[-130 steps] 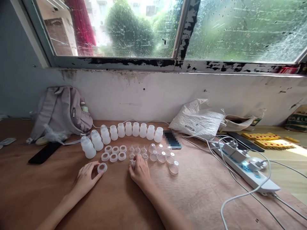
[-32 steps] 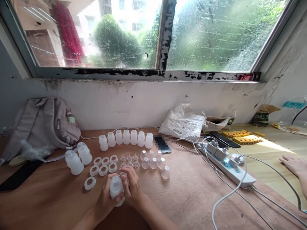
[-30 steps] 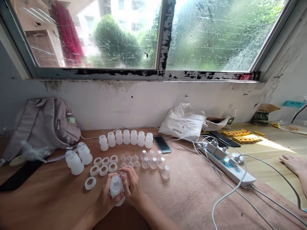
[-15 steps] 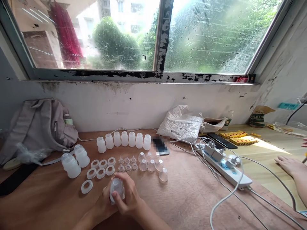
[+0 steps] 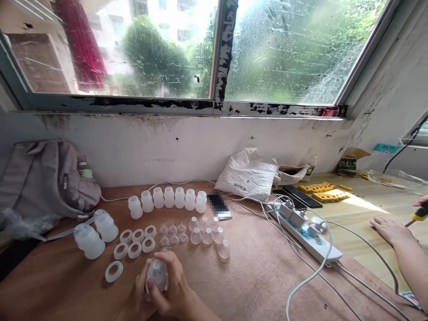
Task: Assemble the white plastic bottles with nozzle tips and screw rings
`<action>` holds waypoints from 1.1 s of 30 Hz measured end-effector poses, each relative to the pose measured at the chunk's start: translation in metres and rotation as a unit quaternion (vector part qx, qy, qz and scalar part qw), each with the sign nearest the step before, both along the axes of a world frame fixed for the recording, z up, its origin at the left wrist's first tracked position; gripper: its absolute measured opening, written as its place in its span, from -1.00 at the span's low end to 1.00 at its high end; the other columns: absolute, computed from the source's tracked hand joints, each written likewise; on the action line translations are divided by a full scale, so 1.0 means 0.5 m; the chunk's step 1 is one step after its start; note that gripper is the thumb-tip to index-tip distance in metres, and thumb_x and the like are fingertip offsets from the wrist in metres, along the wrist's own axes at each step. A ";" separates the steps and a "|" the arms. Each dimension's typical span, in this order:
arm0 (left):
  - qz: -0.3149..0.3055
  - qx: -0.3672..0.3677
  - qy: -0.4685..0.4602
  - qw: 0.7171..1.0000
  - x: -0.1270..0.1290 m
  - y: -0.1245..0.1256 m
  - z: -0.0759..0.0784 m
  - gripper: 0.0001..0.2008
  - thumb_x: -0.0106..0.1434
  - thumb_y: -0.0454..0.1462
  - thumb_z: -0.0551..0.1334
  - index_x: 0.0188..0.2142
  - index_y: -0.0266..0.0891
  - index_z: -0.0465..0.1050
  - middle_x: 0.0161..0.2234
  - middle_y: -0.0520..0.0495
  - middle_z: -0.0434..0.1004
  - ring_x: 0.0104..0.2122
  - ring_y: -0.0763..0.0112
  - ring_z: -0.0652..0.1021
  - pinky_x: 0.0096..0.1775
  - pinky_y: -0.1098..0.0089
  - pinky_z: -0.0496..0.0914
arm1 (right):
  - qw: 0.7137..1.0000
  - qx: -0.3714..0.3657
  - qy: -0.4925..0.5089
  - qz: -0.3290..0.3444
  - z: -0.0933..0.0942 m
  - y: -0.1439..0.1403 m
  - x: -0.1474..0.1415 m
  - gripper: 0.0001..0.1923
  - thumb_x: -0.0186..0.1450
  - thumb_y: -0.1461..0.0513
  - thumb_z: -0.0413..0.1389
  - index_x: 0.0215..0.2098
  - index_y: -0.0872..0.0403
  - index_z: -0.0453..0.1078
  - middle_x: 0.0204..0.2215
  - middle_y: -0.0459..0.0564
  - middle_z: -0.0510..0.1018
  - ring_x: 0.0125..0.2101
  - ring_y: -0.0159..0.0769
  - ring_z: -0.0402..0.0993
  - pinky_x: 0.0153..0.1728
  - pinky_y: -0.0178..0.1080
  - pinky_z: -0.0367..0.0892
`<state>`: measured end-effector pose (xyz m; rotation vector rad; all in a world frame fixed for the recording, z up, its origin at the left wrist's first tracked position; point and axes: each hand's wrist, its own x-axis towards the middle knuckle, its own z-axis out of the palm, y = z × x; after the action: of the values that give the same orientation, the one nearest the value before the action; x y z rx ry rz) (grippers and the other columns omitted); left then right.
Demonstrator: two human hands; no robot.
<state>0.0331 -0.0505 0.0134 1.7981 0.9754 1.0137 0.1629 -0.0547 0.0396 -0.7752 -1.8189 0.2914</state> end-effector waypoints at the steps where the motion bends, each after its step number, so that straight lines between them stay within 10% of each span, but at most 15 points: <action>1: 0.000 -0.008 -0.010 1.000 0.001 -0.001 0.005 -0.65 -0.01 -0.19 0.22 -0.22 -0.15 0.17 -0.46 -0.03 0.36 -0.52 0.35 0.39 -0.49 0.35 0.34 | 1.000 -0.012 -0.001 -0.004 -0.001 0.000 0.000 -0.44 0.08 0.31 0.02 0.04 0.02 -0.01 -0.24 0.05 0.37 -0.25 -0.21 0.35 -0.23 -0.19 0.32; 11: 0.020 -0.029 -0.013 0.999 -0.001 -0.001 -0.002 -0.68 -0.03 -0.19 0.23 -0.28 -0.17 0.21 -0.46 -0.03 0.36 -0.51 0.34 0.42 -0.46 0.32 0.34 | 0.998 -0.049 0.033 -0.016 -0.010 0.005 -0.001 -0.44 0.06 0.29 0.08 0.00 0.00 0.01 -0.25 0.00 0.36 -0.31 -0.27 0.38 -0.28 -0.26 0.34; 23: -0.061 -0.109 -0.100 0.987 -0.001 0.025 0.009 -0.58 -0.06 -0.23 0.27 -0.20 -0.28 0.22 -0.46 0.02 0.30 -0.46 0.45 0.33 -0.44 0.45 0.24 | 0.924 -0.301 0.234 0.026 0.027 0.031 0.001 -0.72 0.08 0.13 0.14 -0.26 0.05 0.26 -0.40 -0.08 0.43 -0.36 -0.32 0.36 -0.32 -0.28 0.30; 33: -0.164 -0.342 -0.243 0.893 0.006 0.012 0.025 -0.65 -0.13 -0.30 0.16 -0.27 -0.29 0.29 -0.50 0.02 0.32 -0.56 0.49 0.35 -0.49 0.42 0.25 | 0.865 -0.358 0.335 0.106 0.036 0.042 0.007 -0.76 0.10 0.13 0.12 -0.32 0.07 0.25 -0.48 -0.08 0.44 -0.46 -0.33 0.36 -0.52 -0.33 0.25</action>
<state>0.0362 -0.0443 0.0260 1.0015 0.5759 0.7210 0.1662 -0.0339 0.0574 -0.8223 -1.0950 1.2709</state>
